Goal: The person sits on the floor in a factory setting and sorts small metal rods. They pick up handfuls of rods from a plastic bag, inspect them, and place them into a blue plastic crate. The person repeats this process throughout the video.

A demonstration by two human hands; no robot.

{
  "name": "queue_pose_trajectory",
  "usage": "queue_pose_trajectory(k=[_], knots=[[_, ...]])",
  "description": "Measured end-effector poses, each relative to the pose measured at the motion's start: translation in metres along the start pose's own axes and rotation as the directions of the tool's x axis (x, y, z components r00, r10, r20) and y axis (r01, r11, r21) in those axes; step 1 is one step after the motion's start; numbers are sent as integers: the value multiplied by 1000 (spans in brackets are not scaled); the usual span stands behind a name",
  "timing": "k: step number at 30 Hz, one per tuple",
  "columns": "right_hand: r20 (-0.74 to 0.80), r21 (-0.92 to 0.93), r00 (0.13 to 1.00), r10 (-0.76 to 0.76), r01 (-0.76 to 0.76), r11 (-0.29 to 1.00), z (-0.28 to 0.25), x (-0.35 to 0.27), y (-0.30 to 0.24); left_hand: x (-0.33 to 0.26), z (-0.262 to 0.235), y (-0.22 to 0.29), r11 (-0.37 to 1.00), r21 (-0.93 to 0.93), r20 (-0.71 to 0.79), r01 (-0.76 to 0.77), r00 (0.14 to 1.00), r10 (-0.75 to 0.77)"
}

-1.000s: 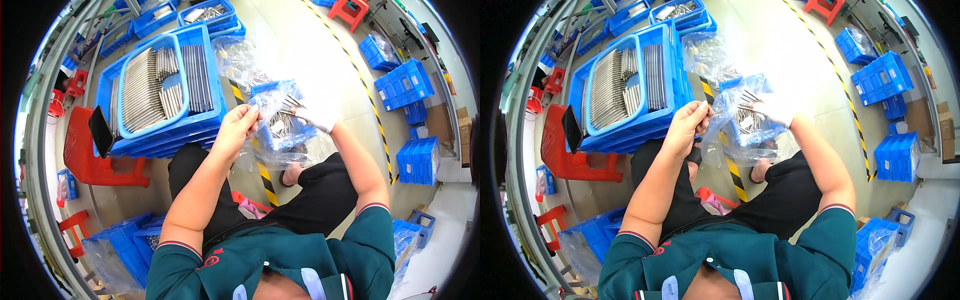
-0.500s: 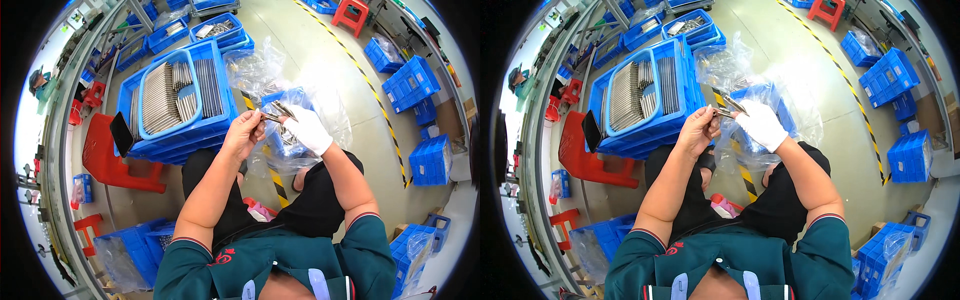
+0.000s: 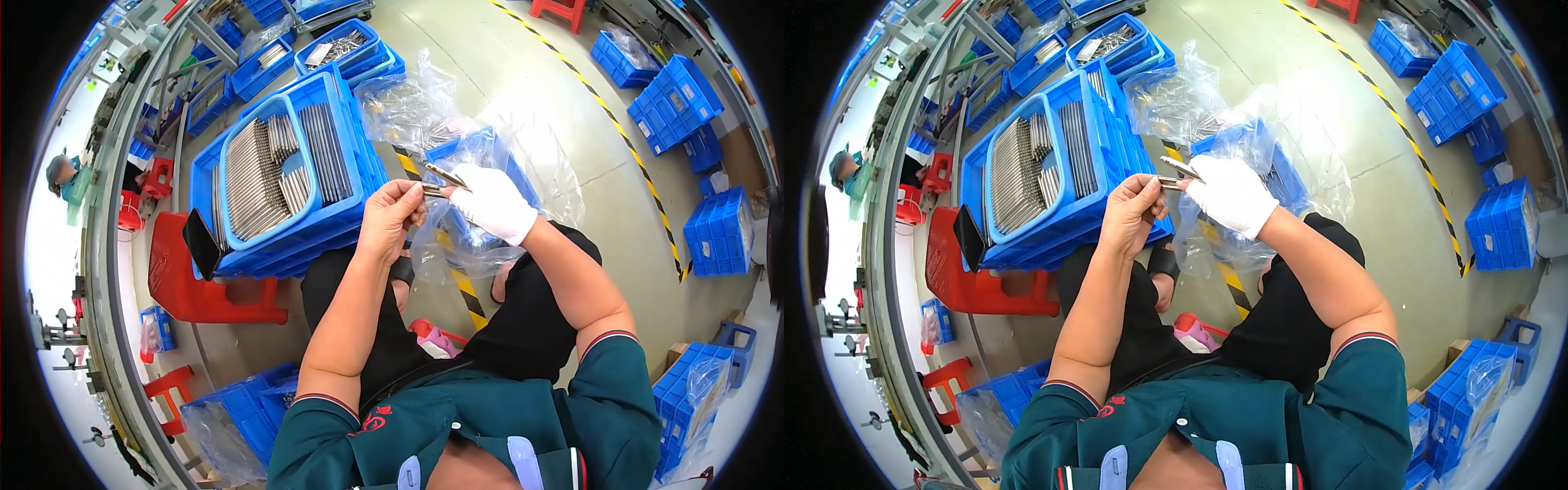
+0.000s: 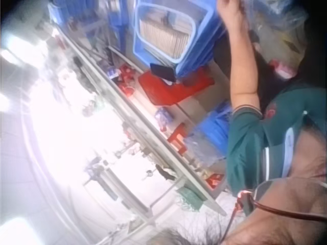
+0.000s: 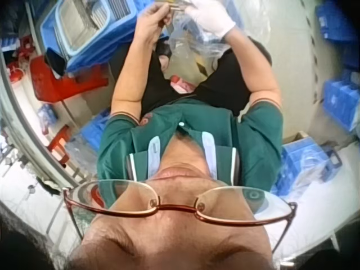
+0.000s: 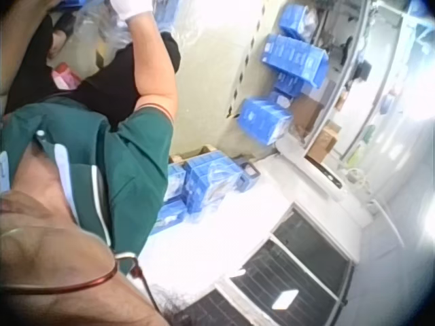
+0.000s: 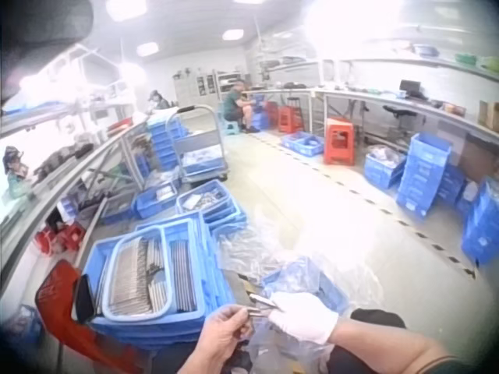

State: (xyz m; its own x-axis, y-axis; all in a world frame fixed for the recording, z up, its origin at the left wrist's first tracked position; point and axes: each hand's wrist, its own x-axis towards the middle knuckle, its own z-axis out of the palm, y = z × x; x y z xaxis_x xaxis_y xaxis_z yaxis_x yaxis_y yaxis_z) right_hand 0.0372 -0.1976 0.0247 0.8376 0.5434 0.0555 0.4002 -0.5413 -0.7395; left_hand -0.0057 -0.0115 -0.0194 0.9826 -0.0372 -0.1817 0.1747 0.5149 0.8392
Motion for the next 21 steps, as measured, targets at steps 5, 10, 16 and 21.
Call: queue_pose_trajectory(k=[5,10,16,21], knots=[[-78,35,996,-33,35,999,8,-1,3,-3,4,4,991,124,-17,-57,998,59],[-37,60,999,22,-20,998,4,-1,3,-5,1,10,932,290,-128,-217,956,263],[-29,-35,999,-41,40,999,5,-3,2,-4,4,5,959,208,-82,-191,974,212],[-1,-51,999,-39,39,998,5,-5,-4,-4,2,4,964,222,-67,-147,984,165]])
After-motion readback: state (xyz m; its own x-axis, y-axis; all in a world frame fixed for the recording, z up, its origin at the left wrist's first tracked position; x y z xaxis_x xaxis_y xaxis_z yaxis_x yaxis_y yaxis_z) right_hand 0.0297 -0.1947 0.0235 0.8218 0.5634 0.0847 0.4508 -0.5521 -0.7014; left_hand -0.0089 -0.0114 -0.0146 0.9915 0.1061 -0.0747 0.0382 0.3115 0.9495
